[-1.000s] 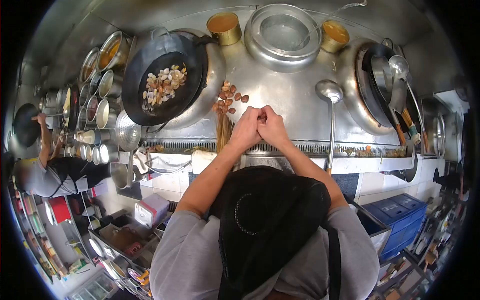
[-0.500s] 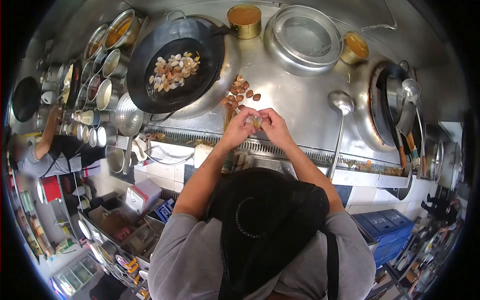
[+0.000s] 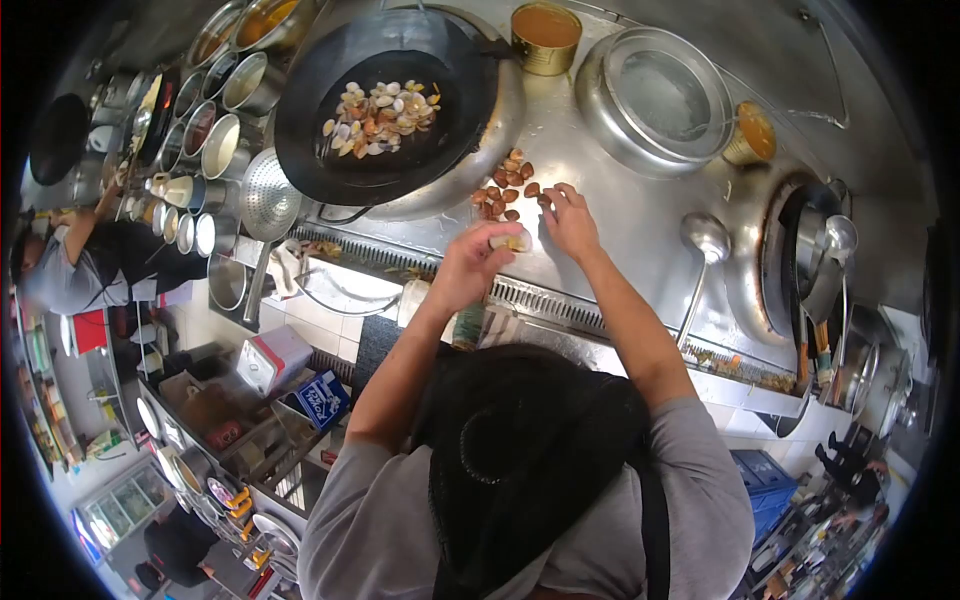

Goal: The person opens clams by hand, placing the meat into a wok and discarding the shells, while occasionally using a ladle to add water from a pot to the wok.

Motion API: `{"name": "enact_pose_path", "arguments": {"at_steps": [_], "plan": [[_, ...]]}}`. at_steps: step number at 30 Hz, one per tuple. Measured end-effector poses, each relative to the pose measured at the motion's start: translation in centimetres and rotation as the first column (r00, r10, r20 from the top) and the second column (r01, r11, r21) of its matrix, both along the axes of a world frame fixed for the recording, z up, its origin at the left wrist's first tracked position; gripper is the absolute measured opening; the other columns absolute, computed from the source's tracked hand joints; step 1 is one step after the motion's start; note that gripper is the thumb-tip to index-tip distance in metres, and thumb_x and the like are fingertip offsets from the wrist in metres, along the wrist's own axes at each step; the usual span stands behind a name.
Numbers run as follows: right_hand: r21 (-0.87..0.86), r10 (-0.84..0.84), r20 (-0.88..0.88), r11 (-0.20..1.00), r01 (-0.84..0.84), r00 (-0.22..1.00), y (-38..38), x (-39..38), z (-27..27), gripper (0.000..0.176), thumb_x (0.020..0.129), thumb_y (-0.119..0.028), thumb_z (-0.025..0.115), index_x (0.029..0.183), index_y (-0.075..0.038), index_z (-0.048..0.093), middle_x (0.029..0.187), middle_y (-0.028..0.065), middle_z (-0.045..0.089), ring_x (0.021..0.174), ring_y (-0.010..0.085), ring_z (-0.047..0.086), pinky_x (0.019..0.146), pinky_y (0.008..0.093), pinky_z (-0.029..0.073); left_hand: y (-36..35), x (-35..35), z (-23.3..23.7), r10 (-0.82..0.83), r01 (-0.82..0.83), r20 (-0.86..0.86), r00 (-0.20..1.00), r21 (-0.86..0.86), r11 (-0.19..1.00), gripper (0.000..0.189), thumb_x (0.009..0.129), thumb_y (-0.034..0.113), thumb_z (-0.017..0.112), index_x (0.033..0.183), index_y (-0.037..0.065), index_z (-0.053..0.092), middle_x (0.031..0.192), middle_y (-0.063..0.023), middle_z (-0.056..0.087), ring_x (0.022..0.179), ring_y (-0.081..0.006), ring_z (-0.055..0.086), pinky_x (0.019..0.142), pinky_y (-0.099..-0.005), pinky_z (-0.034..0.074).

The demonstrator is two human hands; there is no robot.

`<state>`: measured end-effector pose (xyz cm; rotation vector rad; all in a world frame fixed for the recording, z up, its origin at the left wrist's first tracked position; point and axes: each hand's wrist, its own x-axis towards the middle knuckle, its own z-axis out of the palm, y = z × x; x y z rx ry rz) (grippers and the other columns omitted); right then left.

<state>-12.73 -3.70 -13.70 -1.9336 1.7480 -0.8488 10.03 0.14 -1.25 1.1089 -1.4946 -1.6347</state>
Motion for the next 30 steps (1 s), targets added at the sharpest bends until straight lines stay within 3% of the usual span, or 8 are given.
{"name": "enact_pose_path", "arguments": {"at_steps": [6,7,10,16,18,21,24,30], "plan": [[0.151,0.106,-0.234,0.986,-0.072,0.966,-0.3,0.5,-4.5,0.032,0.085,-0.013,0.068,0.116,-0.009,0.063,0.12,0.0113,0.059,0.107,0.0354,0.056,0.09,0.0446,0.052,1.2,0.2,21.0,-0.232,0.169,-0.029,0.972,-0.595,0.785,0.04,0.084,-0.006,0.067,0.123,0.0,0.066,0.112,-0.012,0.068,0.091,-0.0233,0.069,0.079,-0.0325,0.056],[0.166,0.121,-0.243,0.983,-0.082,0.962,0.2,0.5,-4.6,0.032,0.085,-0.013,0.068,0.116,-0.009,0.063,0.12,0.0113,0.059,0.107,0.0354,0.056,0.09,0.0446,0.052,3.2,-1.8,20.8,-0.091,-0.141,-0.428,0.899,-0.481,0.865,0.022,0.092,0.005,0.062,0.112,0.0,0.071,0.093,-0.0132,0.074,0.084,-0.0222,0.072,0.069,-0.0313,0.061],[0.117,0.014,-0.236,0.993,0.014,0.972,1.3,0.5,-4.7,0.025,0.086,-0.011,0.068,0.111,-0.008,0.066,0.113,0.0103,0.063,0.101,0.0335,0.06,0.089,0.0432,0.052,3.9,-1.9,25.3,-0.193,-0.081,-0.456,0.869,-0.516,0.853,0.022,0.08,0.003,0.079,0.101,-0.002,0.072,0.103,-0.019,0.069,0.085,-0.0227,0.074,0.069,-0.0248,0.065],[0.112,-0.202,0.142,0.976,0.187,0.969,1.6,-0.7,-5.1,0.023,0.094,-0.013,0.063,0.117,-0.006,0.064,0.1,0.0143,0.068,0.082,0.0283,0.067,0.078,0.0366,0.056,3.4,-2.8,25.3,-0.271,-0.104,-0.408,0.872,-0.695,0.712,0.03,0.077,0.003,0.079,0.105,-0.003,0.073,0.108,-0.0164,0.066,0.096,-0.0198,0.069,0.082,-0.0237,0.062],[0.454,-0.426,0.67,0.883,0.118,0.609,1.7,-0.9,-4.5,0.026,0.098,-0.016,0.061,0.122,-0.005,0.061,0.1,0.0106,0.068,0.078,0.0198,0.067,0.073,0.0345,0.056,2.7,-3.2,24.9,-0.283,-0.101,-0.399,0.872,-0.713,0.694,0.031,0.076,0.003,0.08,0.105,-0.004,0.073,0.109,-0.0159,0.066,0.098,-0.0193,0.068,0.084,-0.0235,0.062],[0.478,-0.469,0.838,0.878,0.041,0.278,1.8,-1.4,-2.7,0.031,0.098,-0.015,0.062,0.125,0.0,0.057,0.098,0.0074,0.065,0.081,0.0133,0.064,0.071,0.03,0.054,1.6,-4.4,24.8,-0.282,-0.207,-0.365,0.887,-0.861,0.464,0.027,0.076,0.005,0.079,0.101,-0.004,0.074,0.103,-0.0157,0.067,0.089,-0.0172,0.068,0.078,-0.0223,0.062],[0.55,-0.549,0.835,0.835,-0.012,0.038,1.7,-1.8,1.1,0.036,0.095,-0.009,0.065,0.128,0.0,0.054,0.098,0.0068,0.064,0.082,0.0139,0.063,0.074,0.0298,0.053,3.7,-4.1,26.7,-0.065,-0.15,-0.424,0.903,-0.453,0.879,0.036,0.068,0.001,0.087,0.101,0.0,0.072,0.104,-0.0208,0.067,0.085,-0.0225,0.074,0.067,-0.0215,0.066],[0.512,-0.504,0.85,0.859,-0.016,0.151,2.0,-2.4,1.7,0.043,0.09,-0.004,0.07,0.129,0.0,0.053,0.101,0.0078,0.064,0.085,0.0144,0.062,0.077,0.0296,0.053,-1.1,-1.7,18.6,0.0,-0.017,-0.044,0.999,-0.39,0.921,0.033,0.092,0.003,0.068,0.125,0.002,0.065,0.107,-0.0089,0.064,0.085,-0.0141,0.067,0.072,-0.0262,0.055]]}}
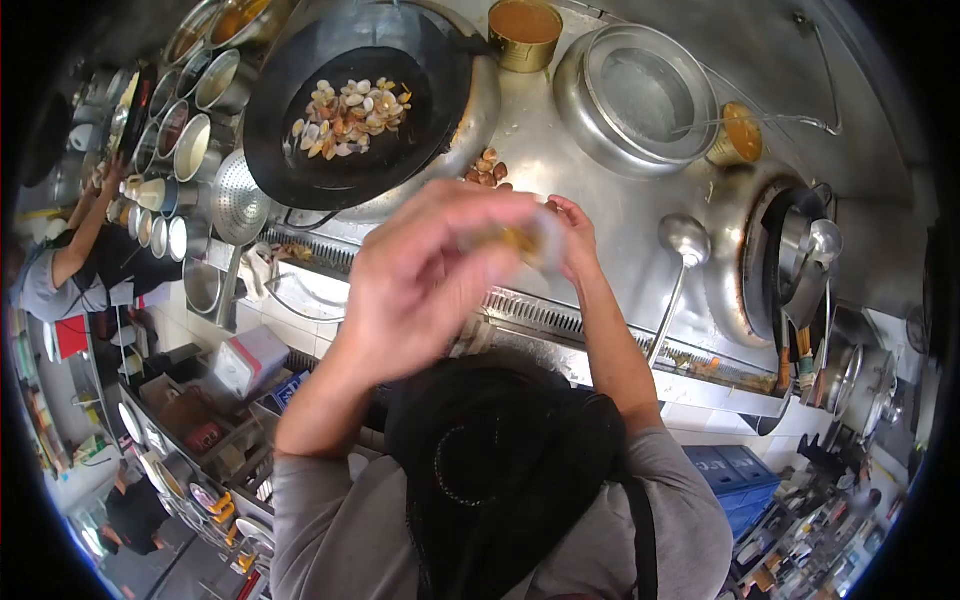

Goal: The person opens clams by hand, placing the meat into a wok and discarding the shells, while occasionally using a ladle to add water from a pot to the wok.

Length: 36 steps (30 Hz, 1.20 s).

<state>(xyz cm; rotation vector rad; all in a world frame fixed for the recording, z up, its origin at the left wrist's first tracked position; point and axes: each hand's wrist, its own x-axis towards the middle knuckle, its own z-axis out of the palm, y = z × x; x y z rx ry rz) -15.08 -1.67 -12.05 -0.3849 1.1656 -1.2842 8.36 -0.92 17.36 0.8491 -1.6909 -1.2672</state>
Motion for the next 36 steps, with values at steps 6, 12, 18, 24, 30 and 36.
{"name": "enact_pose_path", "arguments": {"at_steps": [6,12,18,24,30,36], "plan": [[-0.04,0.128,0.211,0.992,-0.122,0.969,1.5,-0.2,3.2,0.038,0.091,0.0,0.061,0.129,0.001,0.054,0.108,0.0106,0.065,0.086,0.0152,0.062,0.077,0.0286,0.053,-1.1,-0.2,-18.1,0.128,-0.044,-0.175,0.976,0.42,0.907,0.019,0.096,-0.003,0.06,0.114,0.004,0.058,0.114,-0.009,0.054,0.099,-0.0192,0.068,0.082,-0.0297,0.059],[-0.179,0.241,0.388,0.966,-0.184,0.89,2.2,0.9,5.6,0.04,0.092,0.0,0.06,0.131,0.002,0.053,0.109,0.0109,0.065,0.087,0.015,0.063,0.077,0.0278,0.053,-1.7,-3.5,-19.3,0.081,-0.082,0.265,0.961,-0.008,0.997,0.026,0.089,0.005,0.072,0.114,0.009,0.067,0.113,-0.009,0.051,0.1,-0.0209,0.059,0.078,-0.0298,0.055],[-0.155,0.275,0.094,0.954,-0.259,0.957,2.6,1.4,7.5,0.04,0.097,-0.008,0.062,0.134,0.005,0.056,0.118,0.0112,0.065,0.099,0.0165,0.066,0.083,0.0302,0.058,-2.1,-4.0,-18.5,0.064,-0.016,0.32,0.945,-0.152,0.988,0.032,0.083,0.007,0.077,0.114,0.009,0.071,0.109,-0.0097,0.054,0.096,-0.024,0.058,0.078,-0.0317,0.05],[-0.178,0.361,-0.122,0.908,-0.379,0.924,2.9,0.5,10.1,0.041,0.097,-0.009,0.065,0.135,0.005,0.057,0.116,0.0127,0.068,0.101,0.0173,0.068,0.085,0.0311,0.06,-1.7,-3.7,-17.7,0.057,0.03,0.337,0.94,-0.248,0.968,0.032,0.081,0.006,0.078,0.112,0.008,0.071,0.111,-0.0108,0.056,0.099,-0.0252,0.059,0.08,-0.0336,0.051],[-0.186,0.406,-0.184,0.88,-0.438,0.895,3.3,-0.3,9.7,0.04,0.096,-0.004,0.064,0.136,0.002,0.058,0.125,0.0141,0.066,0.102,0.0176,0.069,0.09,0.0316,0.059,-1.1,-3.6,-17.1,0.036,0.047,0.319,0.947,-0.249,0.967,0.033,0.08,0.004,0.079,0.112,0.008,0.072,0.112,-0.0103,0.056,0.1,-0.0248,0.06,0.079,-0.0329,0.052],[-0.257,0.372,-0.231,0.868,-0.426,0.899,4.0,-0.4,9.2,0.041,0.093,0.002,0.063,0.134,0.001,0.06,0.11,0.0074,0.071,0.092,0.0136,0.068,0.085,0.0269,0.057,-0.5,-3.9,-17.4,0.036,0.022,0.296,0.955,-0.191,0.981,0.03,0.081,0.001,0.077,0.11,0.008,0.071,0.114,-0.0073,0.055,0.102,-0.0207,0.059,0.077,-0.0296,0.052]]}}
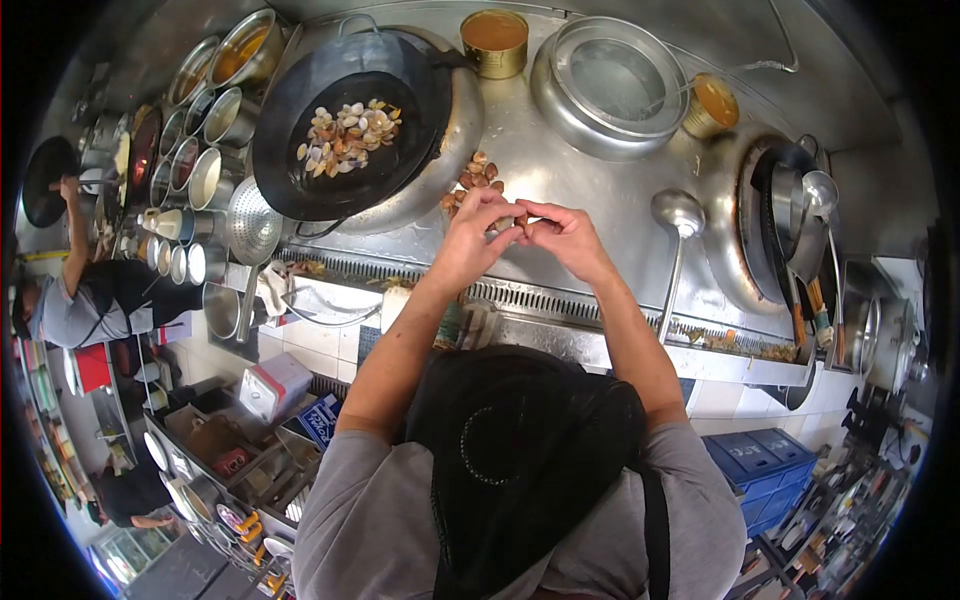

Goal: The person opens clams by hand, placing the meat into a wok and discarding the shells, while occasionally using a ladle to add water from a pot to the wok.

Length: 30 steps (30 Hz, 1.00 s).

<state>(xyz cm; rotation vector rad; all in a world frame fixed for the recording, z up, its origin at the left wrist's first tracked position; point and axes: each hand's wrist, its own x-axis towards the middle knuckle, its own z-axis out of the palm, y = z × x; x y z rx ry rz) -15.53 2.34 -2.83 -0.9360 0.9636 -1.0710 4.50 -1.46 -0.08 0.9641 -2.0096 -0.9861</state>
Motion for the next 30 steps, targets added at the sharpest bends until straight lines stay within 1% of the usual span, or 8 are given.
{"name": "enact_pose_path", "arguments": {"at_steps": [1,3,4,6,12,22,28,30], "plan": [[0.0,-0.001,0.0,1.0,0.001,1.0,0.1,0.1,0.0,0.041,0.093,0.002,0.063,0.134,0.001,0.06,0.11,0.0074,0.071,0.092,0.0136,0.068,0.085,0.0269,0.057,0.2,-0.1,0.0,0.013,-0.011,-0.033,0.999,0.044,0.999,0.029,0.082,0.0,0.076,0.109,0.008,0.071,0.115,-0.0063,0.054,0.102,-0.0188,0.059,0.077,-0.0282,0.052],[-0.205,-0.086,-0.297,0.978,0.024,0.951,0.2,0.6,0.3,0.041,0.088,0.004,0.064,0.128,-0.003,0.065,0.106,0.0086,0.072,0.09,0.0122,0.068,0.08,0.0277,0.057,0.6,-0.2,0.1,0.042,-0.036,-0.051,0.998,0.122,0.992,0.028,0.083,-0.001,0.075,0.109,0.008,0.069,0.116,-0.0053,0.054,0.104,-0.0166,0.058,0.078,-0.0265,0.053],[-0.205,-0.086,-0.296,0.978,0.024,0.951,0.3,0.8,0.9,0.041,0.088,0.004,0.064,0.128,-0.003,0.065,0.106,0.0086,0.072,0.09,0.0122,0.068,0.08,0.0277,0.057,0.7,-0.3,0.2,0.073,-0.059,-0.066,0.995,0.199,0.978,0.027,0.084,-0.003,0.074,0.108,0.007,0.068,0.117,-0.0044,0.053,0.105,-0.0144,0.058,0.078,-0.0248,0.053],[-0.347,-0.181,-0.552,0.938,-0.027,0.814,0.5,1.0,2.3,0.04,0.084,0.003,0.065,0.123,-0.004,0.069,0.104,0.011,0.071,0.085,0.0163,0.068,0.076,0.0298,0.056,0.8,-0.4,-0.3,0.089,-0.059,-0.109,0.99,0.253,0.966,0.026,0.084,-0.003,0.073,0.108,0.006,0.066,0.118,-0.0042,0.052,0.105,-0.0133,0.058,0.079,-0.0239,0.053],[-0.416,-0.214,-0.548,0.909,-0.041,0.809,1.0,1.5,3.1,0.038,0.083,0.002,0.064,0.12,-0.003,0.069,0.105,0.0151,0.07,0.087,0.0286,0.07,0.076,0.0343,0.056,0.6,-0.4,-2.1,0.087,0.015,-0.239,0.967,0.394,0.919,0.025,0.087,-0.006,0.069,0.108,0.004,0.059,0.116,-0.0022,0.053,0.107,-0.0101,0.056,0.084,-0.0235,0.053],[-0.437,-0.204,-0.592,0.894,-0.097,0.78,2.1,1.0,3.3,0.041,0.082,0.003,0.063,0.122,-0.005,0.068,0.105,0.0156,0.07,0.089,0.0305,0.069,0.077,0.0363,0.055,1.5,-0.9,-2.9,0.044,0.142,-0.381,0.923,0.446,0.884,0.028,0.087,-0.011,0.063,0.108,0.005,0.053,0.108,-0.0009,0.053,0.104,-0.009,0.053,0.092,-0.0257,0.049],[-0.451,-0.275,-0.606,0.892,-0.037,0.747,2.8,2.1,2.0,0.034,0.081,-0.001,0.063,0.114,-0.001,0.067,0.1,0.0176,0.067,0.088,0.0356,0.067,0.077,0.0409,0.055,1.6,-1.2,-3.9,0.049,0.095,-0.288,0.956,0.464,0.881,0.029,0.086,-0.011,0.062,0.108,0.005,0.051,0.107,-0.0016,0.053,0.103,-0.0092,0.054,0.091,-0.0264,0.049],[-0.504,-0.344,-0.648,0.863,-0.043,0.679,3.0,2.3,1.5,0.031,0.081,-0.002,0.063,0.111,-0.001,0.065,0.099,0.0187,0.066,0.088,0.0377,0.066,0.078,0.0435,0.055,1.5,-1.1,-4.4,0.047,0.121,-0.314,0.948,0.494,0.861,0.029,0.086,-0.012,0.061,0.108,0.005,0.051,0.107,-0.0017,0.052,0.102,-0.0092,0.054,0.091,-0.026,0.049]]}}
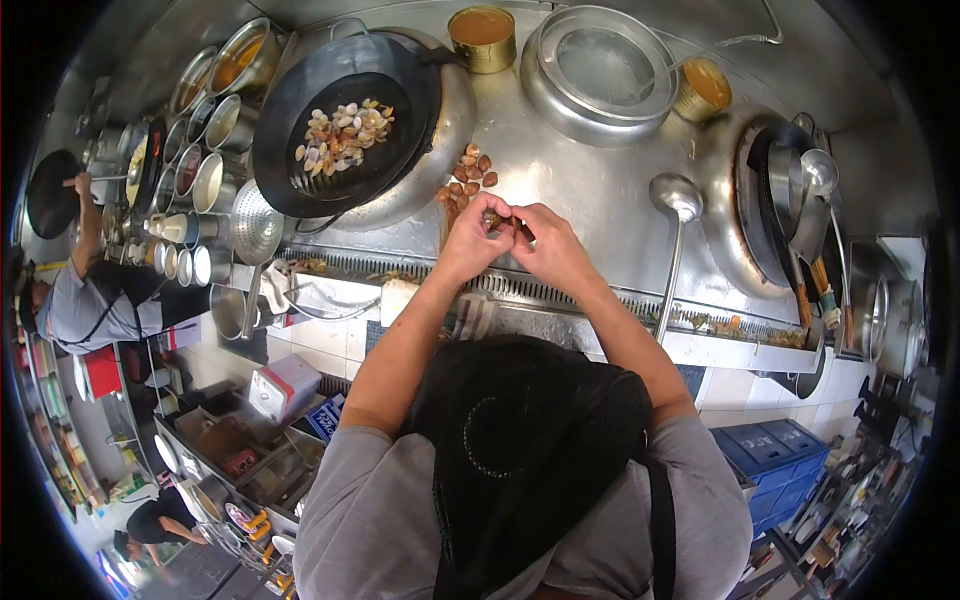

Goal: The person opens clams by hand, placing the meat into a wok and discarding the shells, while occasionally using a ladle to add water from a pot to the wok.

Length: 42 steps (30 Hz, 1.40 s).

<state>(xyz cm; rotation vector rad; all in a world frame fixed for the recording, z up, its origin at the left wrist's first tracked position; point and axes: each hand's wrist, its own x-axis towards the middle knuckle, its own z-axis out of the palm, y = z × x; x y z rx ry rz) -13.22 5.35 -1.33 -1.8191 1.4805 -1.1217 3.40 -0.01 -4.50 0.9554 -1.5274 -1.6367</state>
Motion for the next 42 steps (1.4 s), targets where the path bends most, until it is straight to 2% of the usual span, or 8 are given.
{"name": "enact_pose_path", "arguments": {"at_steps": [11,17,25,27,33,36,39,42], "plan": [[0.059,0.005,0.072,0.998,-0.009,0.997,0.5,-0.5,-0.9,0.03,0.084,-0.001,0.057,0.113,-0.001,0.066,0.097,0.018,0.068,0.087,0.0352,0.068,0.078,0.0412,0.055,1.2,-1.1,0.7,0.118,-0.115,0.159,0.98,-0.029,0.993,0.022,0.089,-0.009,0.057,0.106,0.004,0.052,0.102,-0.0039,0.056,0.098,-0.0111,0.057,0.088,-0.0258,0.049],[0.441,0.005,0.262,0.889,-0.124,0.965,1.9,0.1,-8.8,0.031,0.083,-0.005,0.063,0.113,0.001,0.068,0.097,0.0202,0.071,0.087,0.03,0.07,0.083,0.0372,0.055,0.6,3.1,-5.3,0.424,-0.193,0.388,0.818,-0.51,0.839,0.019,0.09,0.0,0.058,0.109,0.0,0.058,0.104,-0.0118,0.063,0.094,-0.0194,0.063,0.084,-0.0315,0.051],[0.118,0.01,-0.326,0.993,0.03,0.945,-6.1,2.6,-13.3,0.032,0.083,-0.006,0.06,0.115,-0.003,0.065,0.115,0.0176,0.061,0.105,0.0368,0.061,0.088,0.0463,0.054,2.6,9.0,-0.1,0.349,-0.412,0.355,0.867,0.12,0.903,0.035,0.105,0.014,0.048,0.132,-0.008,0.052,0.115,-0.0117,0.06,0.111,-0.0211,0.064,0.097,-0.0297,0.052],[0.101,0.022,-0.391,0.995,0.019,0.92,-9.0,3.4,-14.4,0.029,0.084,-0.007,0.061,0.112,-0.005,0.066,0.115,0.0158,0.06,0.106,0.0361,0.06,0.087,0.0462,0.054,3.6,10.1,-1.1,0.47,-0.448,0.042,0.882,0.382,0.808,0.039,0.106,0.014,0.048,0.136,-0.01,0.048,0.12,-0.0131,0.055,0.118,-0.0243,0.059,0.105,-0.0329,0.049],[0.16,0.054,-0.623,0.985,0.059,0.78,-12.0,3.4,-17.7,0.026,0.084,-0.008,0.062,0.11,-0.006,0.066,0.114,0.0112,0.062,0.102,0.0342,0.061,0.081,0.0435,0.055,5.4,12.6,0.5,0.431,-0.44,0.108,0.896,0.355,0.825,0.035,0.105,0.008,0.046,0.135,-0.01,0.048,0.117,-0.0122,0.056,0.119,-0.0259,0.059,0.106,-0.0342,0.049],[0.609,-0.266,0.438,0.79,-0.066,0.859,-11.6,2.7,-17.4,0.026,0.098,-0.007,0.055,0.122,-0.004,0.063,0.102,0.0093,0.067,0.085,0.0224,0.067,0.078,0.0339,0.056,5.2,12.5,1.0,0.425,-0.419,0.072,0.902,0.378,0.825,0.034,0.104,0.005,0.046,0.135,-0.009,0.048,0.117,-0.0114,0.058,0.122,-0.0265,0.059,0.105,-0.0342,0.049],[0.576,-0.452,0.809,0.737,-0.353,0.376,-8.5,1.0,-11.8,0.029,0.1,-0.01,0.055,0.128,-0.005,0.06,0.099,0.006,0.065,0.084,0.0162,0.065,0.073,0.0309,0.057,4.2,12.2,0.1,0.415,-0.333,-0.112,0.903,0.429,0.84,0.034,0.104,0.006,0.049,0.135,-0.007,0.05,0.12,-0.0117,0.058,0.124,-0.0262,0.058,0.104,-0.0347,0.049],[0.605,-0.405,0.778,0.689,-0.399,0.481,-4.7,2.2,-7.5,0.022,0.098,-0.016,0.061,0.118,-0.006,0.061,0.093,0.0032,0.063,0.078,0.0133,0.063,0.067,0.029,0.055,2.5,11.0,-0.1,0.259,-0.259,0.139,0.956,-0.021,0.966,0.039,0.099,0.003,0.055,0.137,-0.002,0.052,0.12,-0.013,0.058,0.122,-0.0244,0.059,0.101,-0.0346,0.05]]}}
